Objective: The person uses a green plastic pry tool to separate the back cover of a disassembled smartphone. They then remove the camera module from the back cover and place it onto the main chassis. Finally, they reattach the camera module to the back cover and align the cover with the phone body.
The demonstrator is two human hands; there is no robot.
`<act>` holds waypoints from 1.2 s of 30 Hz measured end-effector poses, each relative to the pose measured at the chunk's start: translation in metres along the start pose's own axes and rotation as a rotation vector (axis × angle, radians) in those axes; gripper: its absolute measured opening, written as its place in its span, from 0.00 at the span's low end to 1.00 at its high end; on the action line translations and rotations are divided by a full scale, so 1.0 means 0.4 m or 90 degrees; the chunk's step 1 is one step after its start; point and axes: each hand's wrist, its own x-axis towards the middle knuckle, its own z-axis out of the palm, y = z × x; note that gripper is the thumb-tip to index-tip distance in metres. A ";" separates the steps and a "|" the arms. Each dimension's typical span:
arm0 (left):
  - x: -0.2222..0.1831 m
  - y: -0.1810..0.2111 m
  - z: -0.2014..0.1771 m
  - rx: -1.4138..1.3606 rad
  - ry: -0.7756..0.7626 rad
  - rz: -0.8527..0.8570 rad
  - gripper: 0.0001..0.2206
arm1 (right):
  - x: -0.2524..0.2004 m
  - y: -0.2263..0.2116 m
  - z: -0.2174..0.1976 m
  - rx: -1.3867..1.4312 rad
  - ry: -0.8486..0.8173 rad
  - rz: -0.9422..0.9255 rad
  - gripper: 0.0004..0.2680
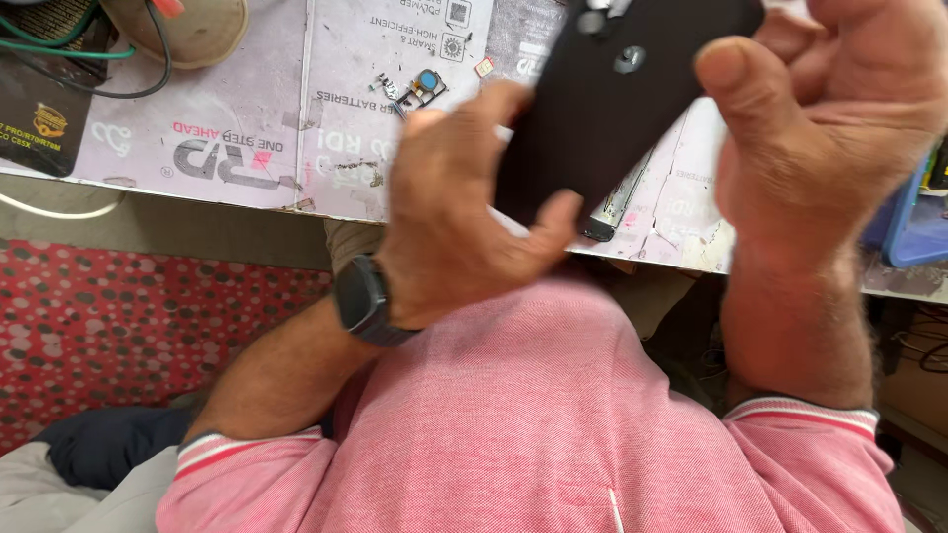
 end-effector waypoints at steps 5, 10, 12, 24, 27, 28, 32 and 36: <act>-0.030 -0.021 -0.063 -0.194 0.066 -0.105 0.27 | -0.019 -0.061 0.129 -0.044 -0.101 0.019 0.09; -0.035 -0.065 -0.114 -0.547 0.150 -0.246 0.19 | 0.045 -0.060 0.198 -0.209 -0.159 -0.021 0.06; -0.040 -0.098 -0.166 -0.648 0.165 -0.259 0.21 | 0.069 -0.048 0.218 -0.300 -0.212 -0.054 0.04; -0.087 -0.201 -0.239 -0.887 -0.023 -0.219 0.38 | 0.074 0.027 0.300 -0.459 -0.438 -0.208 0.06; -0.087 -0.212 -0.237 -0.846 -0.020 -0.250 0.43 | 0.079 0.033 0.307 -0.458 -0.454 -0.194 0.05; -0.086 -0.216 -0.238 -0.854 -0.021 -0.253 0.43 | 0.081 0.033 0.311 -0.453 -0.460 -0.192 0.04; -0.085 -0.220 -0.239 -0.875 -0.019 -0.254 0.42 | 0.090 0.017 0.316 -0.408 -0.463 -0.200 0.04; -0.077 -0.219 -0.242 -0.905 -0.023 -0.266 0.42 | 0.099 0.011 0.298 -0.328 -0.482 -0.069 0.05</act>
